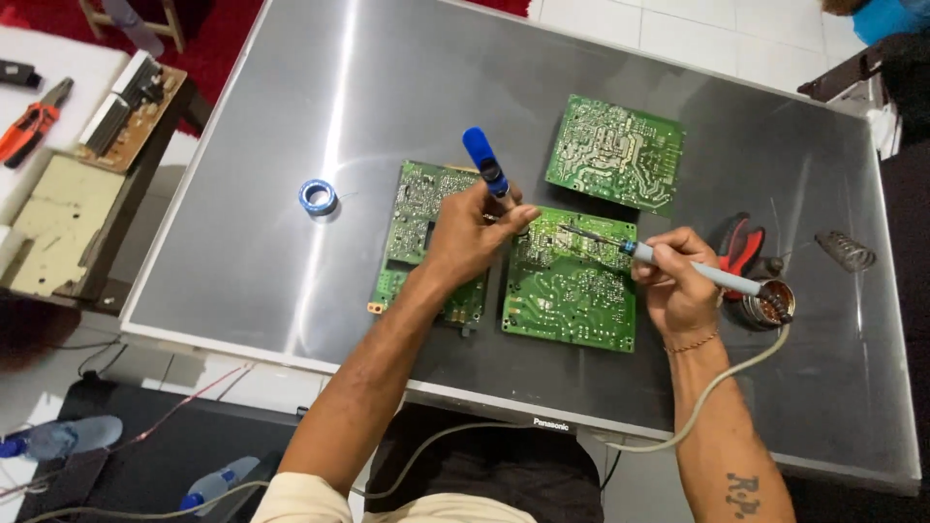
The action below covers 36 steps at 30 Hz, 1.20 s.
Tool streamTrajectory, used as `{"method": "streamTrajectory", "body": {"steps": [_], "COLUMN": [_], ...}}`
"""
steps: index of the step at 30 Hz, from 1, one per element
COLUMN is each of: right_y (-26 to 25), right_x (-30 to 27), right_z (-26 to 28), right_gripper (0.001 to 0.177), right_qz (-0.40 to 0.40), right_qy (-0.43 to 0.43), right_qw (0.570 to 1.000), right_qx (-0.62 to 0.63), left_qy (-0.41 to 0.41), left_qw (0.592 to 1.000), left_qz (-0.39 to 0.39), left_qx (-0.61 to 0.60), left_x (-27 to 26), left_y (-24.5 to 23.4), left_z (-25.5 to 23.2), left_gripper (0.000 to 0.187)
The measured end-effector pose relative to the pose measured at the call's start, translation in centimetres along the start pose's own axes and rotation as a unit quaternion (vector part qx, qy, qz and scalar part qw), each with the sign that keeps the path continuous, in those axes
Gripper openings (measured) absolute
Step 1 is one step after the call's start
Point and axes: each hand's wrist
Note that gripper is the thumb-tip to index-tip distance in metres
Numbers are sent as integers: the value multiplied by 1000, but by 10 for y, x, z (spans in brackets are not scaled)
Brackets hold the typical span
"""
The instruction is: Soldering and desoldering electronic components on printed circuit boards at a repair station.
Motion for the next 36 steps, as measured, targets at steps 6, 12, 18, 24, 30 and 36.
{"method": "streamTrajectory", "body": {"steps": [6,12,18,24,30,36], "right_y": [0,-3,-2,8,5,6], "right_x": [0,-1,-4,-3,-2,-4], "right_z": [-1,-8,-4,1,-4,0], "right_gripper": [22,24,24,25,27,28], "right_qz": [11,-2,-12,-21,-22,-20], "right_qy": [-10,5,13,14,14,12], "right_qw": [1000,1000,1000,1000,1000,1000], "right_qx": [-2,-2,1,3,-2,-9], "left_qy": [15,29,13,6,-5,-9], "left_qw": [1000,1000,1000,1000,999,1000], "left_qz": [-5,-5,1,-12,-22,-3], "left_qx": [8,-6,0,-6,-31,-15], "left_x": [-2,-2,-7,-1,-1,-1], "left_y": [0,-3,0,1,3,2], "left_z": [2,3,4,5,6,5], "left_gripper": [21,23,21,26,25,21]}}
Point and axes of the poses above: each hand's wrist, its own x-axis towards the middle knuckle, its own y-axis out of the palm, z = x × y, and after that the axes turned 13 degrees about -y, right-handed
